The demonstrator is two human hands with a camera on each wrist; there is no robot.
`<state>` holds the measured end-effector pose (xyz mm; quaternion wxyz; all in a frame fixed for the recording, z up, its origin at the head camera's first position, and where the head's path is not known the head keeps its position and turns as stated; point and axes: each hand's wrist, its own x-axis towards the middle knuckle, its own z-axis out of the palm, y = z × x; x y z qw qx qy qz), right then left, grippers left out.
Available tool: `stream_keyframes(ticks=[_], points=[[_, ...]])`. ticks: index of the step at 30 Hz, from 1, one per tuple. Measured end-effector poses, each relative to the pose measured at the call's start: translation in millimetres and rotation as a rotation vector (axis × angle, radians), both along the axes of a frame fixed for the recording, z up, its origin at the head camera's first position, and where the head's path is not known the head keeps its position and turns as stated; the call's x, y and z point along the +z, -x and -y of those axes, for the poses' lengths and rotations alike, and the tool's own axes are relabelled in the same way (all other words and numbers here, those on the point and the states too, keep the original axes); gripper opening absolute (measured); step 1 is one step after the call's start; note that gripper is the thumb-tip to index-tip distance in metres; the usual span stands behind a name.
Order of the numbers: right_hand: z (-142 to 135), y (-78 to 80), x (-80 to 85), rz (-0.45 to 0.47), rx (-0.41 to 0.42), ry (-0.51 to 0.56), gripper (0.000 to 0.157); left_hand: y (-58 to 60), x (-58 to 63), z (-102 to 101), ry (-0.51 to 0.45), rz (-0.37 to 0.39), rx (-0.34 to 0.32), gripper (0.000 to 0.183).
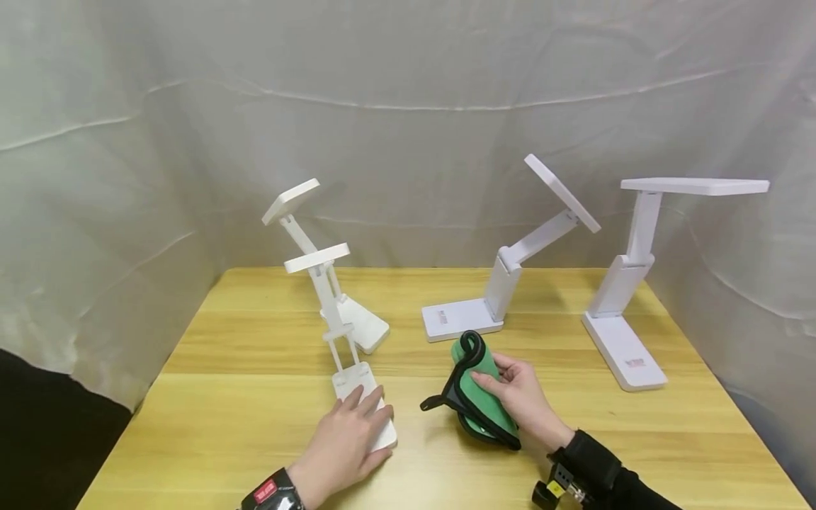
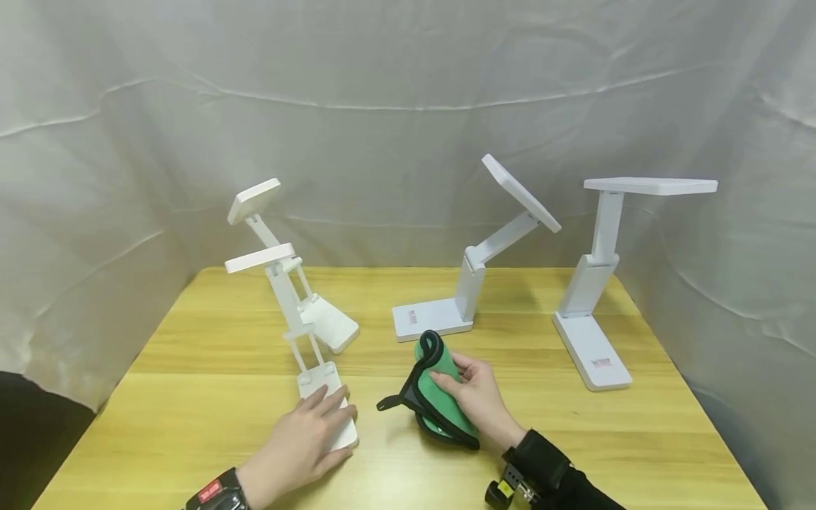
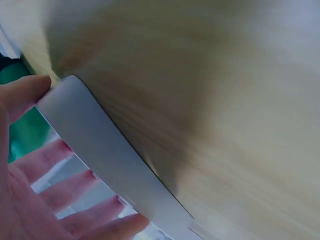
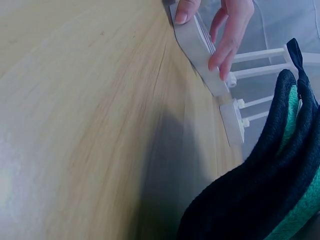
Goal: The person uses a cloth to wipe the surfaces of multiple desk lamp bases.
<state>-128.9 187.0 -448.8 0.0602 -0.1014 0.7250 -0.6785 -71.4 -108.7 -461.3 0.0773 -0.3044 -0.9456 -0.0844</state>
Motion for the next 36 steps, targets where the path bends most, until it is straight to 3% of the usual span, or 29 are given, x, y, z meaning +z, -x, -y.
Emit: stream_keyframes(ticks=[5, 10, 18, 25, 30, 36], points=[[1.2, -2.4, 1.7, -0.007, 0.003, 0.001, 0.044, -3.7, -1.4, 24.9, -0.03, 0.022, 0.023, 0.051], [1.8, -3.1, 2.5, -0.006, 0.0, 0.012, 0.043, 1.9, -1.6, 61.6, -0.058, 0.03, 0.075, 0.053], [2.5, -2.6, 2.1, -0.042, 0.027, 0.026, 0.041, 36.6, 1.5, 135.6, -0.081, 0.122, 0.155, 0.057], [3.9, -1.9, 0.4, -0.063, 0.039, 0.044, 0.041, 69.1, 7.0, 189.9, -0.126, 0.215, 0.109, 0.061], [5.2, -2.3, -1.9, -0.087, 0.048, 0.049, 0.039, 85.7, 9.0, 213.9, -0.183, 0.261, 0.082, 0.058], [6.6, -2.8, -1.5, -0.099, 0.044, 0.044, 0.04, 95.8, 12.5, 223.7, -0.188, 0.26, 0.079, 0.06]])
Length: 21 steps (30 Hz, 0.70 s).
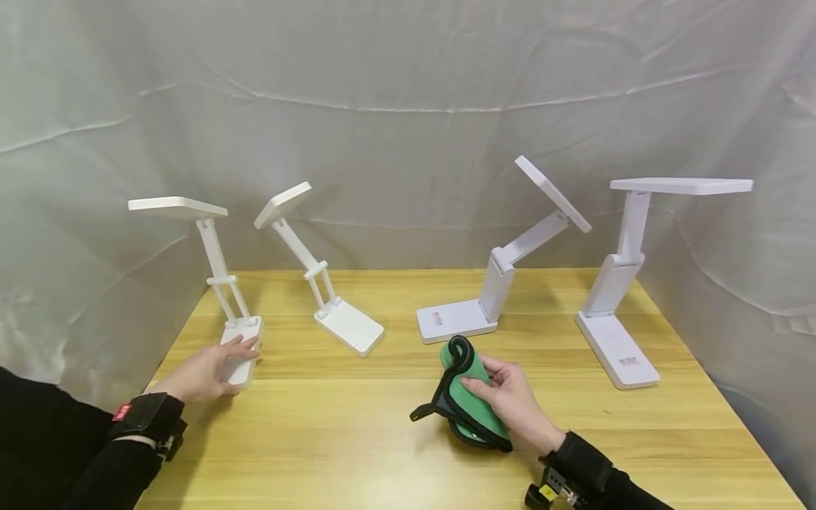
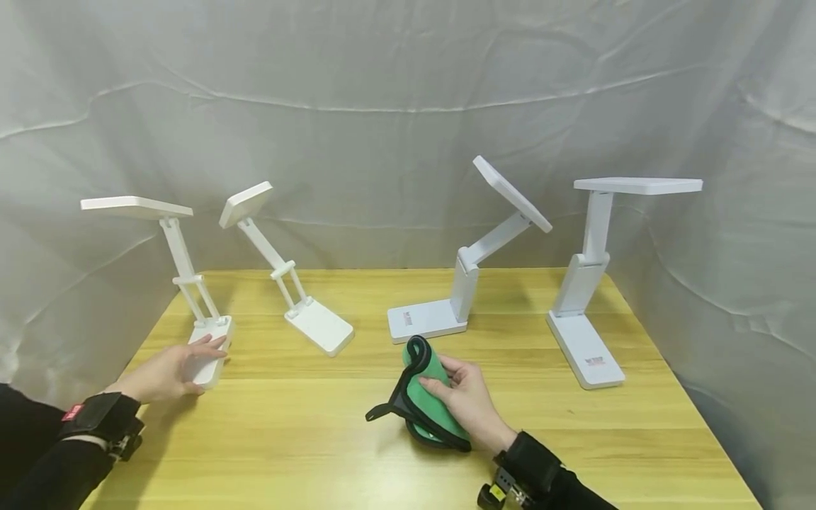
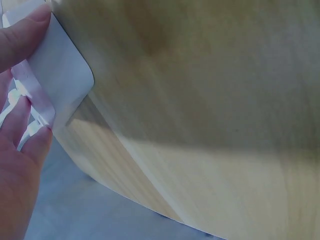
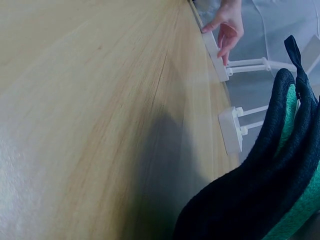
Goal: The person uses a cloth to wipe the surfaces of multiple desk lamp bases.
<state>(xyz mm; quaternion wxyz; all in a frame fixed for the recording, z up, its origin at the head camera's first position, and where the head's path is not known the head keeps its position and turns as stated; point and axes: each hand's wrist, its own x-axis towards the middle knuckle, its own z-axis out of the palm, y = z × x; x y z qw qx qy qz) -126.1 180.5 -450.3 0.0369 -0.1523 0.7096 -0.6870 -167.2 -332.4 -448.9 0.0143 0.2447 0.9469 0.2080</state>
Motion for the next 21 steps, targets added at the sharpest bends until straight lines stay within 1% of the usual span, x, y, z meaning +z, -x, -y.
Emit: stream_keyframes(ticks=[6, 13, 18, 21], points=[[1.7, -0.7, 0.7, 0.018, -0.006, 0.0, 0.041, 3.8, 3.1, 0.7, 0.022, 0.031, 0.012, 0.065], [2.0, -1.9, 0.3, 0.011, 0.019, 0.003, 0.04, 4.3, 4.6, 0.8, 0.023, 0.068, 0.013, 0.069], [3.2, -2.3, 1.1, 0.032, 0.012, 0.007, 0.04, 3.9, 5.4, 0.9, 0.028, 0.058, 0.011, 0.07], [3.8, -2.2, 1.2, 0.038, 0.011, 0.004, 0.041, 2.8, 7.6, 0.2, 0.031, 0.026, 0.004, 0.068]])
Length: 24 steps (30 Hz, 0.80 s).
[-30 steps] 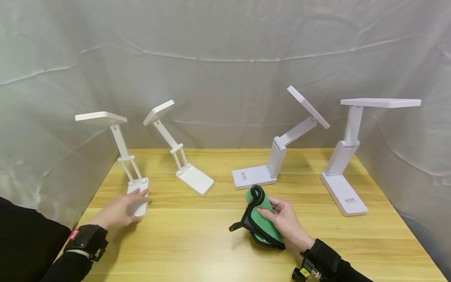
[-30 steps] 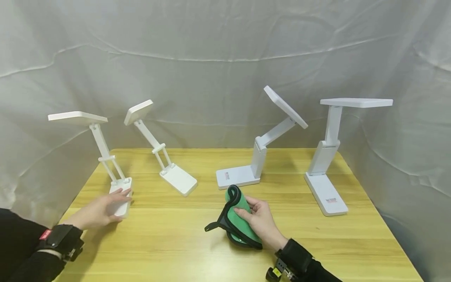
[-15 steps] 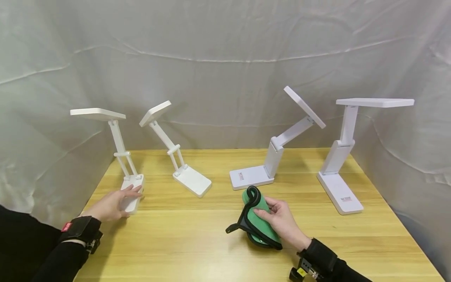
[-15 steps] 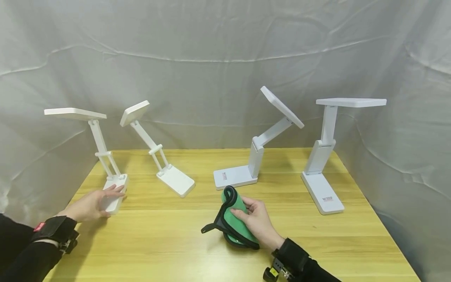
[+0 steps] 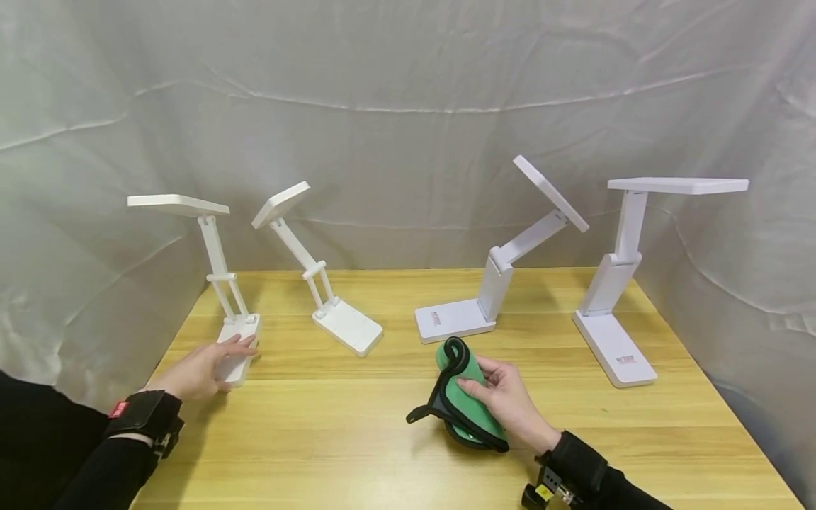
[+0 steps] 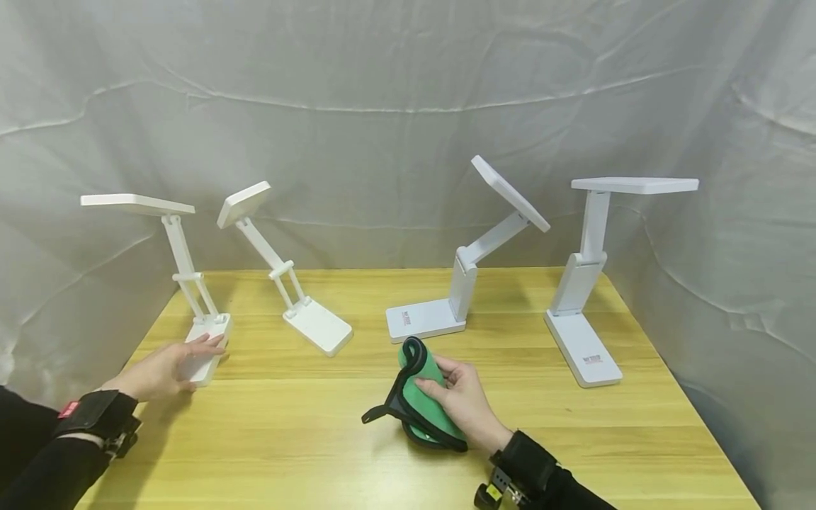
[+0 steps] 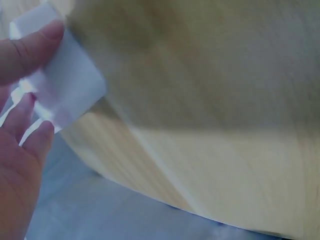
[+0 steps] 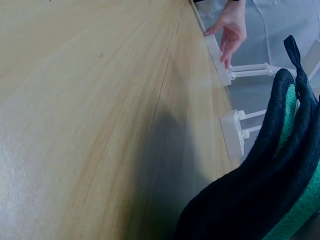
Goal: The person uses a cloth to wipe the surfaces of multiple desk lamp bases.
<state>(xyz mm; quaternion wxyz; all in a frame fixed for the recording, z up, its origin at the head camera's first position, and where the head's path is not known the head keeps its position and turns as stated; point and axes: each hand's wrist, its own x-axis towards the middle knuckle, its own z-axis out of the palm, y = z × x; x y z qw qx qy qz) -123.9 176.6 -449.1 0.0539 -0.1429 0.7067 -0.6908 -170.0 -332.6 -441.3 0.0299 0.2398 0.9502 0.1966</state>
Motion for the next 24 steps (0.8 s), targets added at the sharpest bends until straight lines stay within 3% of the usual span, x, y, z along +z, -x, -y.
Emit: stream_keyframes(ticks=[3, 6, 9, 13, 16, 18, 24], points=[[-2.4, -0.5, 0.6, -0.004, 0.004, 0.0, 0.042, 3.7, 4.8, -8.1, -0.058, -0.031, 0.029, 0.061], [-4.9, -1.5, 2.4, -0.009, 0.008, 0.0, 0.043, 13.1, 14.1, -28.1, -0.177, -0.003, 0.12, 0.057], [-6.2, -2.2, 4.4, -0.01, 0.0, -0.001, 0.043, 28.6, 27.8, -58.3, -0.317, 0.077, 0.255, 0.068], [-5.5, -3.0, 5.4, -0.009, -0.021, 0.011, 0.04, 55.7, 39.1, -97.0, -0.519, 0.194, 0.383, 0.085], [-4.4, -4.0, 5.4, -0.014, -0.02, 0.024, 0.038, 74.5, 36.7, -117.3, -0.664, 0.254, 0.432, 0.086], [-4.5, -4.9, 5.2, -0.012, -0.017, 0.028, 0.038, 84.2, 30.9, -126.4, -0.73, 0.265, 0.463, 0.077], [-8.7, -6.6, 5.4, 0.016, -0.037, 0.019, 0.041, 98.1, 13.0, -144.4, -0.777, 0.235, 0.501, 0.048]])
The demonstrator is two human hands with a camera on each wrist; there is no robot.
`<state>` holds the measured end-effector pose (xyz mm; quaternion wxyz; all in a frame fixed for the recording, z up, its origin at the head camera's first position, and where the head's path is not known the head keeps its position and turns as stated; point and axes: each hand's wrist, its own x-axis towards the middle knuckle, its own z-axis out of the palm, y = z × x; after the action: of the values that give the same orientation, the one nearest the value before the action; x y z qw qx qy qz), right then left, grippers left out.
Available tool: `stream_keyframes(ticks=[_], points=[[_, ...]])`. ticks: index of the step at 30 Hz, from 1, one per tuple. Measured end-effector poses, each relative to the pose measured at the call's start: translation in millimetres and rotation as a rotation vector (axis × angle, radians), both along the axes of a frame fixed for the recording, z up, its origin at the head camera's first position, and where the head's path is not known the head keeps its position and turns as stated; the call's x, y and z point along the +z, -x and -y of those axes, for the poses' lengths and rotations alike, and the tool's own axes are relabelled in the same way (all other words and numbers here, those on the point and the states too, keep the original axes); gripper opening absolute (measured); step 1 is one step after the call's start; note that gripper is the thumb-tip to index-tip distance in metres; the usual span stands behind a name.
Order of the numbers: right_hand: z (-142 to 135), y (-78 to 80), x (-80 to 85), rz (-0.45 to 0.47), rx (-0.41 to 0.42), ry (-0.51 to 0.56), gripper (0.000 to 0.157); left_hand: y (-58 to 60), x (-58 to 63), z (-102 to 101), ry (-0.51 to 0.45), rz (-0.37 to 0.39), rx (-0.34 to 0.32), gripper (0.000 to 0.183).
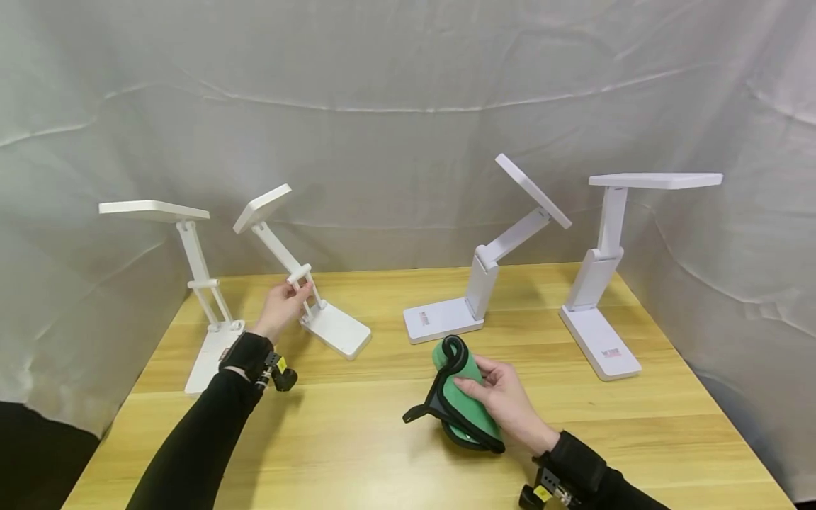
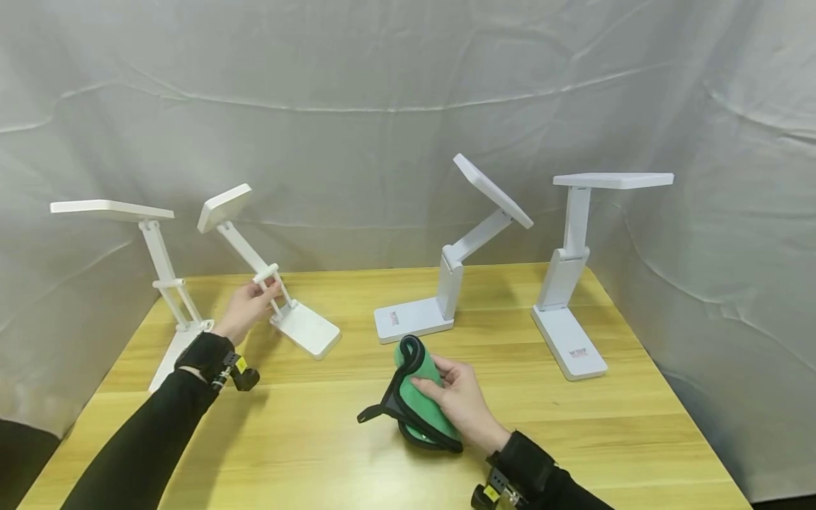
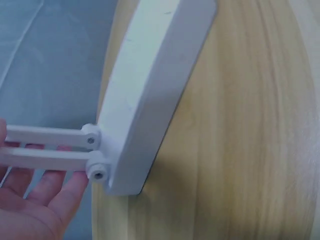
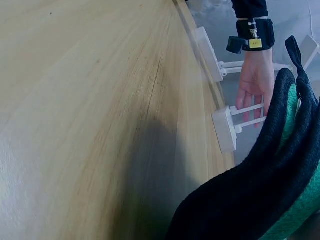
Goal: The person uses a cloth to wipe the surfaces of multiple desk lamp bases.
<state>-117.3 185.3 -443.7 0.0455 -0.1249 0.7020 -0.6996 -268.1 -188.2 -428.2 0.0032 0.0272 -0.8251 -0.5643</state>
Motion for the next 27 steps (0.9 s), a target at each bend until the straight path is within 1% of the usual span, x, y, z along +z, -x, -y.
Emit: stream_keyframes(ticks=[3, 5, 7, 9, 11, 13, 15, 17, 18, 19, 21, 23, 25, 27], points=[[2.1, 1.6, 0.0, -0.01, 0.0, -0.012, 0.04, -2.7, -3.2, -1.4, 0.005, -0.048, -0.019, 0.044], [4.7, 2.5, 1.2, -0.037, -0.006, -0.042, 0.04, -7.0, -3.8, -2.9, 0.007, -0.079, -0.06, 0.041], [9.2, 3.1, 4.6, -0.085, -0.005, -0.09, 0.037, -13.0, -5.6, -5.8, 0.024, -0.108, -0.112, 0.039], [14.9, 5.4, 5.3, -0.163, 0.007, -0.149, 0.036, -21.1, -8.0, -11.2, 0.019, -0.128, -0.166, 0.037], [22.6, 8.2, 7.1, -0.253, 0.022, -0.252, 0.037, -31.1, -10.3, -19.1, 0.002, -0.143, -0.217, 0.036], [32.3, 11.2, 10.6, -0.328, 0.062, -0.36, 0.038, -42.8, -11.6, -29.1, -0.005, -0.149, -0.26, 0.035], [43.7, 15.6, 11.0, -0.396, 0.104, -0.484, 0.04, -54.8, -10.2, -39.7, -0.001, -0.157, -0.314, 0.033], [57.4, 18.6, 12.3, -0.457, 0.166, -0.613, 0.043, -65.4, -8.3, -49.7, 0.013, -0.164, -0.367, 0.031], [64.6, 19.9, 11.3, -0.492, 0.2, -0.68, 0.041, -69.4, -6.7, -54.3, 0.022, -0.162, -0.39, 0.03], [71.4, 20.4, 9.2, -0.533, 0.232, -0.754, 0.042, -72.5, -5.4, -58.4, 0.024, -0.162, -0.414, 0.03], [83.3, 20.1, 2.4, -0.634, 0.307, -0.908, 0.044, -76.0, -2.1, -65.1, 0.019, -0.158, -0.439, 0.031], [91.5, 17.9, -5.0, -0.714, 0.374, -1.03, 0.046, -76.0, 0.9, -70.1, 0.001, -0.164, -0.447, 0.034], [94.6, 14.7, -11.1, -0.78, 0.418, -1.091, 0.05, -74.2, 3.1, -72.4, 0.0, -0.171, -0.434, 0.037], [93.2, 10.5, -15.0, -0.816, 0.452, -1.094, 0.049, -72.3, 2.8, -71.3, 0.026, -0.177, -0.428, 0.038]])
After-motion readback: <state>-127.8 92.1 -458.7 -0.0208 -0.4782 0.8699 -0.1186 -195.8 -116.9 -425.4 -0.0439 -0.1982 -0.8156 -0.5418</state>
